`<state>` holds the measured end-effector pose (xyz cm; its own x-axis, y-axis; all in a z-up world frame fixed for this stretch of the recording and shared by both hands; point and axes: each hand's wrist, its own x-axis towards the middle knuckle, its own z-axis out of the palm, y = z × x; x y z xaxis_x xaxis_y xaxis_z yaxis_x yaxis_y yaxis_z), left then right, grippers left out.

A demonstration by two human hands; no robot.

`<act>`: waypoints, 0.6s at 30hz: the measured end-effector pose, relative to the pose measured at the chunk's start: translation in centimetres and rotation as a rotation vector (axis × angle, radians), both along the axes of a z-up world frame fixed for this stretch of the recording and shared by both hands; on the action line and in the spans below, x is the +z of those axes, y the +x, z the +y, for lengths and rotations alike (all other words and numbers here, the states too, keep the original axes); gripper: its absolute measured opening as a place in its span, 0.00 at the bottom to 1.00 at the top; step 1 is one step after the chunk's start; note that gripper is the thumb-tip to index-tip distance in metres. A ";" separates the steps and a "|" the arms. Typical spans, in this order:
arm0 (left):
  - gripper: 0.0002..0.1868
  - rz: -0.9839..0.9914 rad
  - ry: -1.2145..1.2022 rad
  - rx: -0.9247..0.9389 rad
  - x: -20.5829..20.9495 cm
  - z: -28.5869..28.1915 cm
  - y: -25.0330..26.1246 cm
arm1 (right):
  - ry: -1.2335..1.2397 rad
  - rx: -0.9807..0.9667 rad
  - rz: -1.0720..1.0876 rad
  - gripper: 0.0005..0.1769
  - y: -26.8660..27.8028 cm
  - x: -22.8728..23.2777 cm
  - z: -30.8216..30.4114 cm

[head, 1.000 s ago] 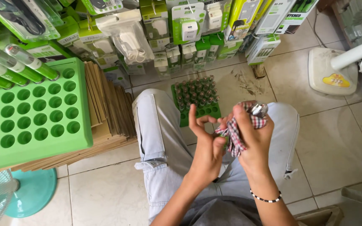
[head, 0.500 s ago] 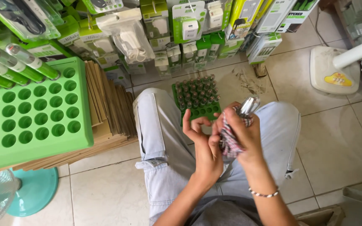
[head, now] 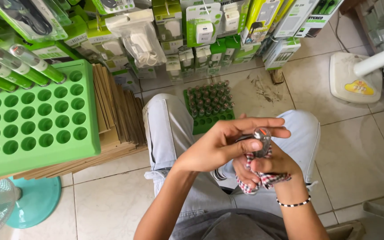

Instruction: The person cleans and wipes down perfume tester bottles using a cloth and organizes them into a display tray.

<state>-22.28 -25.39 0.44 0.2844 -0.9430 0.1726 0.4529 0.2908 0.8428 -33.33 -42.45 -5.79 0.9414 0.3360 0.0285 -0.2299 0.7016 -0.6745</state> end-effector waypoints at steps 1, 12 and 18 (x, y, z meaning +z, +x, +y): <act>0.28 0.005 0.002 -0.004 -0.2 -0.1 -0.2 | 0.002 -0.004 0.005 0.21 0.2 0.4 0.1; 0.23 -0.112 0.173 0.209 -1.7 0.3 1.2 | -0.825 -0.427 -0.056 0.12 1.3 -0.7 0.0; 0.21 -0.136 0.051 0.258 -3.5 -0.3 0.5 | -0.288 -0.152 0.116 0.16 1.4 0.4 0.0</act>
<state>-21.82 -25.72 -3.06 0.4938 -0.8508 0.1799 0.2517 0.3378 0.9069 -31.91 -42.46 -5.37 0.9727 0.1705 -0.1574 -0.2244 0.5181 -0.8253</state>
